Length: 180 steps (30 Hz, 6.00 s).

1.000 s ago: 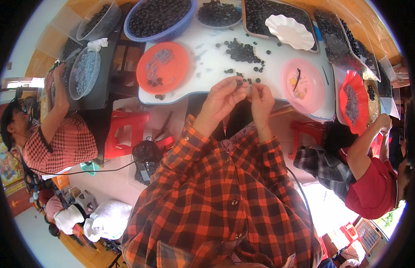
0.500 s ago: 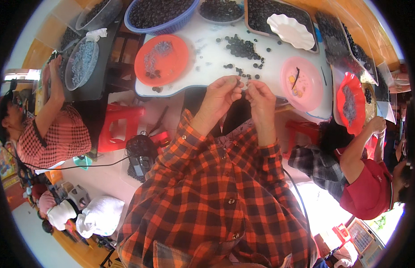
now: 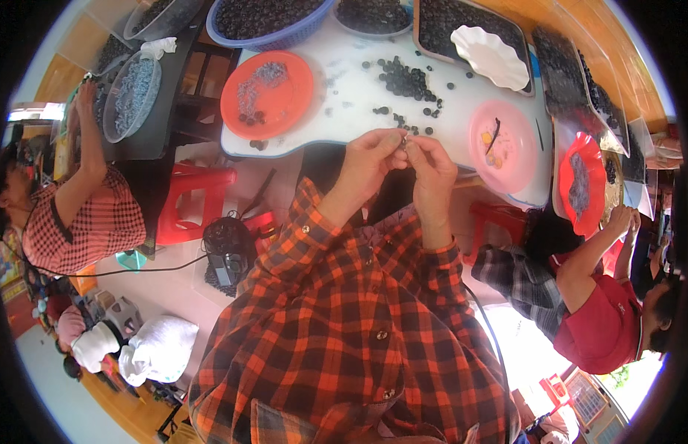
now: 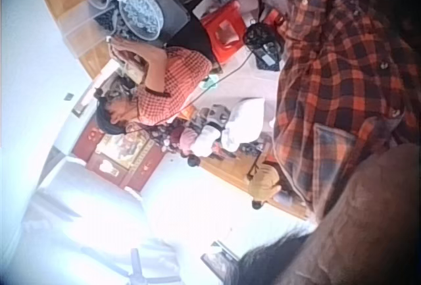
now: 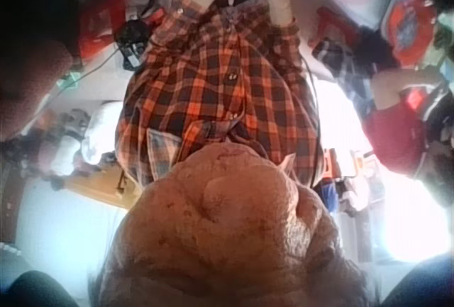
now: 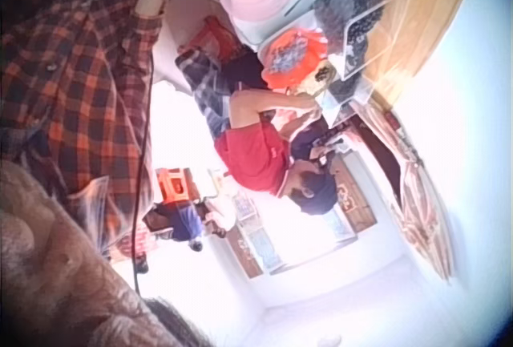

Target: Assembling small black plastic components by hand at a shared workspace.

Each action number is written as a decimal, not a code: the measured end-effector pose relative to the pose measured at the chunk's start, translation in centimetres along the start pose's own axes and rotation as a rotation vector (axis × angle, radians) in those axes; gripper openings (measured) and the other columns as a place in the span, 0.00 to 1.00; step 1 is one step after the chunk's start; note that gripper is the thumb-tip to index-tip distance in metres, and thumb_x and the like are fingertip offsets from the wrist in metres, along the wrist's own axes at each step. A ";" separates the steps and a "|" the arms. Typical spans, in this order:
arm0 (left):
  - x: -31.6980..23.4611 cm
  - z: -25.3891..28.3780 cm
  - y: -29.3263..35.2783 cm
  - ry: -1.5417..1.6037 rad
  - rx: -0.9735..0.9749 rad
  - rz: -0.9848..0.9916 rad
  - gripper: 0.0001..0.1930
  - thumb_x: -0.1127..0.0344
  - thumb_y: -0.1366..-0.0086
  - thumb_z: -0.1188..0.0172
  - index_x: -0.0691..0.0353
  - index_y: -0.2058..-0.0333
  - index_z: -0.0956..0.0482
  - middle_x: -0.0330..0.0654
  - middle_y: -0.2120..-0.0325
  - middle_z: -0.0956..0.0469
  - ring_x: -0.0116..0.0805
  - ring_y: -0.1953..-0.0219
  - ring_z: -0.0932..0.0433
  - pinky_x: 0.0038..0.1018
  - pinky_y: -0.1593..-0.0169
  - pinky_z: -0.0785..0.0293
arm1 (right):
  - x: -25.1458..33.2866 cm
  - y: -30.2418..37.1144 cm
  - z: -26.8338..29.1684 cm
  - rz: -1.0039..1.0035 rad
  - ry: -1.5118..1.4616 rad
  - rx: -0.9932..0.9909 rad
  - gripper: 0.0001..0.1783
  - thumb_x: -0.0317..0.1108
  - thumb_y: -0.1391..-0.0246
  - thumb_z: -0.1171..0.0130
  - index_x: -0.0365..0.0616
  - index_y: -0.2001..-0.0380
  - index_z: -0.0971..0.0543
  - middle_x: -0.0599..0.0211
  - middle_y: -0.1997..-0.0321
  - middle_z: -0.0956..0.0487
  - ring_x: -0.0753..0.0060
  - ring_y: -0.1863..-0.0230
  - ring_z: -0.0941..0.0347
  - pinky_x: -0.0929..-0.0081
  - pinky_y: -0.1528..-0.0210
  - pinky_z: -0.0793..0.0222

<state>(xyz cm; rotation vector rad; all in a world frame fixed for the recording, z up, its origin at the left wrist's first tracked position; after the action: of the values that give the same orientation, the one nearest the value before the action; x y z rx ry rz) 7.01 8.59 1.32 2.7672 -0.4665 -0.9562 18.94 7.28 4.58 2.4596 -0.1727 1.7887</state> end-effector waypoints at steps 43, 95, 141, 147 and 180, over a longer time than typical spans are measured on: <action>-1.2 5.9 0.4 0.046 -0.021 0.066 0.14 0.66 0.30 0.46 0.72 0.54 0.24 0.45 0.66 0.20 0.24 0.72 0.23 0.20 0.67 0.23 | 0.2 -3.1 -0.5 0.377 0.943 -0.071 0.05 0.21 0.49 0.39 0.39 0.67 0.21 0.62 0.68 0.25 0.69 0.74 0.27 0.75 0.72 0.31; -2.0 7.8 2.3 0.111 -0.086 0.005 0.14 0.67 0.31 0.45 0.72 0.53 0.24 0.45 0.66 0.20 0.25 0.70 0.23 0.20 0.67 0.22 | -0.4 -2.8 -1.8 0.431 1.184 -0.058 0.05 0.25 0.50 0.40 0.43 0.68 0.20 0.62 0.66 0.25 0.59 0.71 0.25 0.66 0.69 0.29; -2.6 4.1 2.6 0.020 -0.026 -0.030 0.12 0.67 0.30 0.46 0.69 0.54 0.21 0.40 0.72 0.20 0.24 0.74 0.21 0.19 0.68 0.21 | -0.9 -1.0 -4.8 0.025 0.321 0.198 0.10 0.23 0.41 0.42 0.38 0.56 0.20 0.73 0.66 0.22 0.86 0.67 0.26 0.88 0.65 0.29; -2.9 3.9 2.7 0.008 -0.035 -0.031 0.12 0.68 0.31 0.46 0.69 0.54 0.22 0.41 0.71 0.20 0.24 0.73 0.21 0.19 0.69 0.21 | -1.2 -1.3 -3.8 0.163 0.410 0.210 0.12 0.21 0.45 0.40 0.37 0.56 0.22 0.71 0.65 0.21 0.85 0.69 0.26 0.85 0.69 0.29; -2.4 4.4 2.7 0.003 -0.018 0.089 0.11 0.66 0.32 0.42 0.70 0.58 0.21 0.37 0.73 0.23 0.22 0.76 0.26 0.17 0.74 0.29 | 0.2 -0.6 -4.6 0.153 0.360 0.173 0.17 0.20 0.46 0.38 0.36 0.52 0.24 0.67 0.63 0.18 0.81 0.65 0.23 0.83 0.62 0.27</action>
<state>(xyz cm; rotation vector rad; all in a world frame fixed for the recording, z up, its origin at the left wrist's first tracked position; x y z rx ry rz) 1.85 6.60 -0.02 2.7064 -0.5721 -0.9309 14.81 8.53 6.17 2.2274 -0.1881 2.3670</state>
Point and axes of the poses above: each hand's wrist, its own y-axis away from the middle knuckle, its own z-axis out of the back of the hand, x = y × z, the point moved 7 cm from there along -y, towards the middle knuckle
